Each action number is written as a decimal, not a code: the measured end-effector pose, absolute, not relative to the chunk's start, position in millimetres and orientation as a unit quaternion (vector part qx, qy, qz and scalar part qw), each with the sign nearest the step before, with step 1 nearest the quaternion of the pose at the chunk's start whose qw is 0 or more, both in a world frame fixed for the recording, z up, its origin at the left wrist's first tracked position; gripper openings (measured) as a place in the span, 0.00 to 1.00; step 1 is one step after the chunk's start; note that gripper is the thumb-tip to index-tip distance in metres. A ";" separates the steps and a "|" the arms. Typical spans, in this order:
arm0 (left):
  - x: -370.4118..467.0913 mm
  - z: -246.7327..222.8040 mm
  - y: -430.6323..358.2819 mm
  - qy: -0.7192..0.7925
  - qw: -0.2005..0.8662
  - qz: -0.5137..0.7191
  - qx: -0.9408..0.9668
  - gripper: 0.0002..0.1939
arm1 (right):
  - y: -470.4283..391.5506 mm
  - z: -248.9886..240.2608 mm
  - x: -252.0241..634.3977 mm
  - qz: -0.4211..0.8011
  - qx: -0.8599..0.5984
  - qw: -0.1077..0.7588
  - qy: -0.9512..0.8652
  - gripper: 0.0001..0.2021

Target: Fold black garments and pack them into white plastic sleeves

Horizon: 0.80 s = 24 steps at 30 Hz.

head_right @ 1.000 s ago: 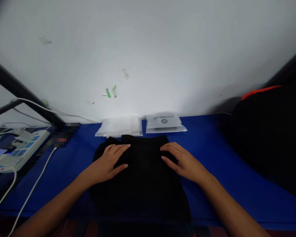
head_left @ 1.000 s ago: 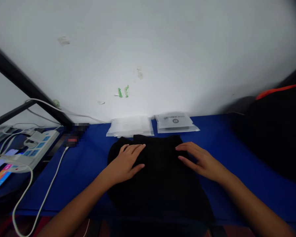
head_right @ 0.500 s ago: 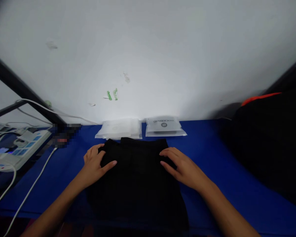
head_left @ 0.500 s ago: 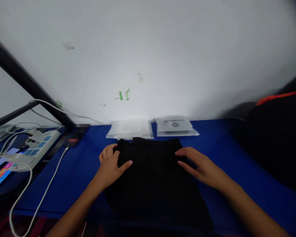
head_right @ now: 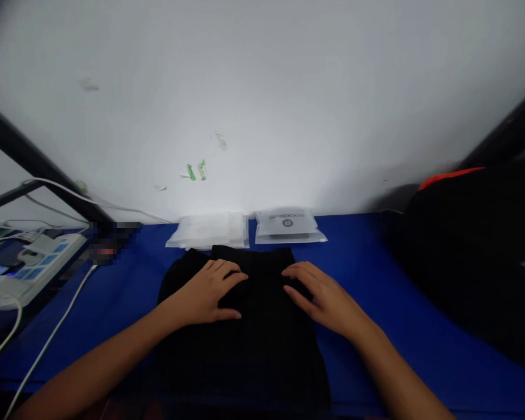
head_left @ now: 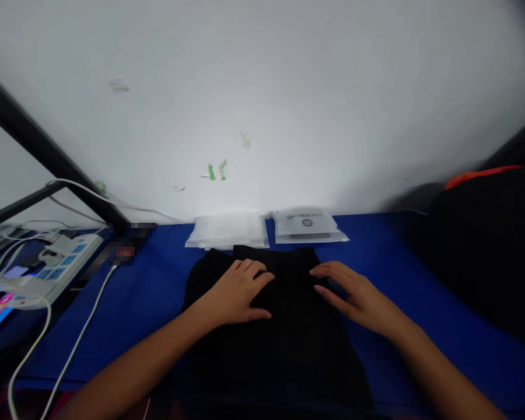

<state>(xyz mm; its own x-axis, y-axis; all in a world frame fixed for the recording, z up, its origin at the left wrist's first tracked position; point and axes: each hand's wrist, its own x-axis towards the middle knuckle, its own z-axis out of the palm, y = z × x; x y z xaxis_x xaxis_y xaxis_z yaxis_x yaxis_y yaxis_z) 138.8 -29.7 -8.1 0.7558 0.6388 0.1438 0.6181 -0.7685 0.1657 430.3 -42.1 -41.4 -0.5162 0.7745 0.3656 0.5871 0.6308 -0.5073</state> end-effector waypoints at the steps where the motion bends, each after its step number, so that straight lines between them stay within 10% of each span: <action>1: 142.4 -9.5 -29.8 0.334 0.034 0.080 0.939 0.24 | -42.7 -41.2 430.9 0.165 -0.395 0.288 -0.857 0.12; 10: 144.8 1.7 -40.7 0.290 0.173 0.299 0.892 0.14 | -50.9 -23.0 401.3 0.102 -0.348 0.284 -0.888 0.35; 16: 119.4 30.1 -29.8 0.213 0.436 0.150 0.861 0.15 | -51.2 -21.8 383.8 0.117 -0.224 0.189 -0.949 0.30; 24: 30.4 -7.3 70.5 0.495 0.105 0.104 0.856 0.11 | -65.7 -18.3 393.9 0.188 -0.331 0.162 -0.910 0.26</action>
